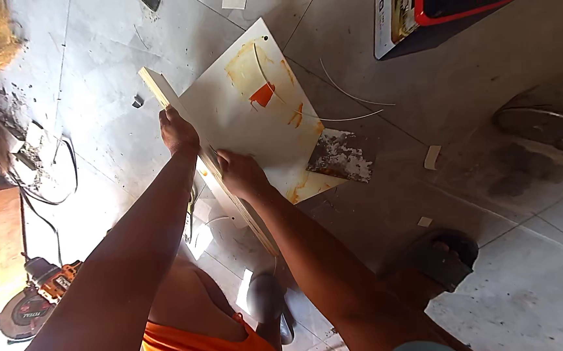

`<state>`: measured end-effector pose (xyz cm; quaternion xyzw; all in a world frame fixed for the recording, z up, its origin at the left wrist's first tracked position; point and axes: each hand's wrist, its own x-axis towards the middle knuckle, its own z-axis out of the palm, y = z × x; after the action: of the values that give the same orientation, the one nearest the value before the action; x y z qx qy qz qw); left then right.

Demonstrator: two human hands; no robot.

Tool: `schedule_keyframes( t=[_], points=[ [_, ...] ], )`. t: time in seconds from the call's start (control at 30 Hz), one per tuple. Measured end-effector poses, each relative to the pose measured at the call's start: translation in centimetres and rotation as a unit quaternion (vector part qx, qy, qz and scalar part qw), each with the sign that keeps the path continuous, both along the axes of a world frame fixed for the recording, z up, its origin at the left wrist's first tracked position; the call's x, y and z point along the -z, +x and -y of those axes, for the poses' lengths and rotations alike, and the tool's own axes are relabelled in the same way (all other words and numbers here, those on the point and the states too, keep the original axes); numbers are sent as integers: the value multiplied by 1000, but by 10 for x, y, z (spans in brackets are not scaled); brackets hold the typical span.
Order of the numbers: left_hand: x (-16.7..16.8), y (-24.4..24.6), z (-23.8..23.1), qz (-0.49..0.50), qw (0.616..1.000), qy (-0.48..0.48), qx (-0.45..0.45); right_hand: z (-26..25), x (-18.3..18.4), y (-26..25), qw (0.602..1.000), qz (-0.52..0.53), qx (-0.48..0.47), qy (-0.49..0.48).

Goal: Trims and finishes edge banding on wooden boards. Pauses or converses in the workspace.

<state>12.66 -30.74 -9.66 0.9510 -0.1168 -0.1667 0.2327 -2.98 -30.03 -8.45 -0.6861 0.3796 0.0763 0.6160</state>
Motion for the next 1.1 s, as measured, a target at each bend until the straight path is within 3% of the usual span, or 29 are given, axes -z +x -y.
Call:
schedule_keyframes(
  t=[0.13, 0.23, 0.33, 0.43, 0.57, 0.7, 0.83, 0.9, 1.0, 1.1],
  points=[
    [-3, -2, 2, 9, 1000, 8, 4, 37, 5, 57, 999, 41, 4, -6],
    [-2, -1, 1, 8, 1000, 11, 5, 44, 10, 64, 999, 32, -16, -5],
    [-1, 0, 0, 6, 1000, 8, 6, 14, 9, 27, 999, 24, -19, -24],
    [-1, 0, 0, 4, 1000, 5, 6, -36, 4, -43, 999, -24, -12, -21],
    [-2, 0, -1, 1, 1000, 14, 8, -53, -10, -91, 987, -121, -67, 82],
    [-1, -1, -1, 10, 999, 32, 13, -23, -8, -39, 1000, -27, -6, 1],
    [-2, -2, 1, 20, 999, 43, 15, 1, 5, 9, 1000, 5, -18, -10],
    [-1, -1, -1, 20, 998, 56, 19, -18, 7, -10, 1000, -7, -17, -13],
    [-3, -2, 0, 19, 998, 54, 20, -62, 1, -77, 998, -61, -20, -2],
    [-4, -2, 3, 21, 998, 56, 30, -73, -13, -133, 986, -123, -77, 85]
  ],
)
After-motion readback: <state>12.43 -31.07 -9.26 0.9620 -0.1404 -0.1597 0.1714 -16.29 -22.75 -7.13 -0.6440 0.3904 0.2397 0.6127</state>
